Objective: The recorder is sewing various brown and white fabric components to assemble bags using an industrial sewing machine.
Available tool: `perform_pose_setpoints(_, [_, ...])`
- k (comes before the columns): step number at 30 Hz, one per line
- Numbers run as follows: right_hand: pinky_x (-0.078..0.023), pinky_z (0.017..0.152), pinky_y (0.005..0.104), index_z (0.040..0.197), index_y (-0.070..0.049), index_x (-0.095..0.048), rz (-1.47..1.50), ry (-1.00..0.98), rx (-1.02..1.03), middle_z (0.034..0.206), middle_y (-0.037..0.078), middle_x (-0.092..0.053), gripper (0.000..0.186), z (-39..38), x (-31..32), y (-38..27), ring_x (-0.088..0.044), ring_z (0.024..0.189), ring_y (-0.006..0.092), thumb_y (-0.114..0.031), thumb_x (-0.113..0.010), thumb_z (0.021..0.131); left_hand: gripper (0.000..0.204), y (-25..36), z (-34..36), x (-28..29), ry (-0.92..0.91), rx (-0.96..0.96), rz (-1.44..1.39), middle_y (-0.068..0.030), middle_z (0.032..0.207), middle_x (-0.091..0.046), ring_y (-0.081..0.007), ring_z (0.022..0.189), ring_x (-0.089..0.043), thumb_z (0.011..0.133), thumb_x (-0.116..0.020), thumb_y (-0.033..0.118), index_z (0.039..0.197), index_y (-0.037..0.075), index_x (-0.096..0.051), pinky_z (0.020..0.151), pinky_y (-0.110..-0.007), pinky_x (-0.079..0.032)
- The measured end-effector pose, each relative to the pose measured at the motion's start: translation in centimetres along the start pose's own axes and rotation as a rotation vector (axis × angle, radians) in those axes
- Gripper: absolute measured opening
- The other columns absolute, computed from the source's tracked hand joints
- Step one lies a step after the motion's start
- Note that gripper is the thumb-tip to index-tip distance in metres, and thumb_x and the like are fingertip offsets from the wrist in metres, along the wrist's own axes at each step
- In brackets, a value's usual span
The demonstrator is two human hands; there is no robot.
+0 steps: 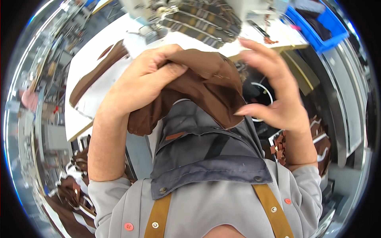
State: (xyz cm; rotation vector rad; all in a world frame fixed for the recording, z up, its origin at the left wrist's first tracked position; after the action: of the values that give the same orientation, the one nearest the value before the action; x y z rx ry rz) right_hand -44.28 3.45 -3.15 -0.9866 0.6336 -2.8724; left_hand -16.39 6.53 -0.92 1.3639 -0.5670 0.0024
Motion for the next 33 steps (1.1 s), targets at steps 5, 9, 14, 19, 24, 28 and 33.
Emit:
perform_pose_setpoints(5, [-0.054,0.076,0.0365,0.101,-0.006,-0.065,-0.041,-0.075,0.127,0.107,0.012,-0.063,0.034,4.6,-6.9,0.4,-0.064,0.092,0.0283,-0.003,-0.081,0.071,0.02,-0.7,-4.4,1.8,0.051,0.042,0.265,-0.0054,0.094,-0.065,-0.011,0.092,-0.057,0.089,-0.061,0.007,0.108,0.0,-0.061,0.085,-0.028,-0.046])
perform_pose_setpoints(9, [-0.046,0.068,0.0256,0.091,-0.004,-0.064,0.235,0.04,0.046,0.089,0.002,-0.062,0.02,6.3,-7.6,2.2,-0.058,0.076,0.0138,-0.001,-0.078,0.078,0.033,-3.8,-10.3,4.3,0.264,0.055,0.645,-0.0114,0.089,-0.064,-0.0204,0.088,-0.061,0.074,-0.066,0.0,0.107,0.0,-0.061,0.082,-0.032,-0.048])
perform_pose_setpoints(14, [-0.043,0.073,0.0237,0.097,-0.004,-0.062,0.476,0.084,0.003,0.095,0.002,-0.061,0.022,6.4,-7.2,4.2,-0.054,0.081,0.0088,0.003,-0.076,0.081,0.037,-6.9,-15.0,4.6,0.568,0.291,0.548,-0.011,0.094,-0.067,-0.0212,0.091,-0.066,0.074,-0.061,-0.009,0.11,0.001,-0.062,0.084,-0.031,-0.049])
perform_pose_setpoints(19, [-0.043,0.075,0.0232,0.096,-0.005,-0.061,0.664,0.09,-0.041,0.099,0.004,-0.059,0.021,7.7,-7.9,3.4,-0.054,0.083,0.0098,0.004,-0.075,0.083,0.032,-7.6,-18.1,5.3,0.794,-0.105,-0.064,-0.0074,0.112,-0.069,-0.0131,0.107,-0.064,0.088,-0.064,-0.008,0.119,0.002,-0.064,0.095,-0.028,-0.048])
perform_pose_setpoints(24, [-0.042,0.073,0.0244,0.087,-0.007,-0.06,0.823,-0.208,-0.075,0.092,0.004,-0.057,0.022,8.3,-9.0,4.2,-0.052,0.083,0.0114,0.002,-0.078,0.079,0.035,-8.4,-21.2,6.7,0.748,-0.251,-0.463,-0.0092,0.115,-0.071,-0.0159,0.102,-0.068,0.095,-0.069,0.019,0.123,-0.001,-0.063,0.089,-0.029,-0.056])
perform_pose_setpoints(28, [-0.043,0.07,0.0262,0.083,-0.008,-0.058,0.922,-0.257,0.072,0.088,0.005,-0.057,0.023,8.6,-11.1,4.7,-0.052,0.079,0.013,0.001,-0.078,0.077,0.039,-7.8,-21.0,6.4,0.937,-0.012,-0.657,-0.0105,0.107,-0.073,-0.0167,0.089,-0.071,0.102,-0.059,0.033,0.12,-0.001,-0.064,0.077,-0.029,-0.059])
perform_pose_setpoints(33, [-0.044,0.072,0.026,0.083,-0.008,-0.057,1.118,-0.302,-0.077,0.088,0.004,-0.056,0.024,8.1,-14.2,4.3,-0.052,0.083,0.0121,0.002,-0.077,0.076,0.04,-11.2,-23.0,5.4,1.005,0.317,-0.559,-0.0091,0.093,-0.073,-0.0179,0.078,-0.07,0.1,-0.062,0.037,0.112,-0.001,-0.067,0.073,-0.031,-0.057])
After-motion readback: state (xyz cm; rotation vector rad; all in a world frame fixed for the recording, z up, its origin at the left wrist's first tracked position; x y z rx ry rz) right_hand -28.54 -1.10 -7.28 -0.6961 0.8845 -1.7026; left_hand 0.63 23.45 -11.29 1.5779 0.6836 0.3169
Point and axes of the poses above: each hand's wrist, its own z-axis towards the middle knuckle, its own x-axis out of the back of the hand, y = z × x, the point moved 1 cm from there along z, towards the middle knuckle
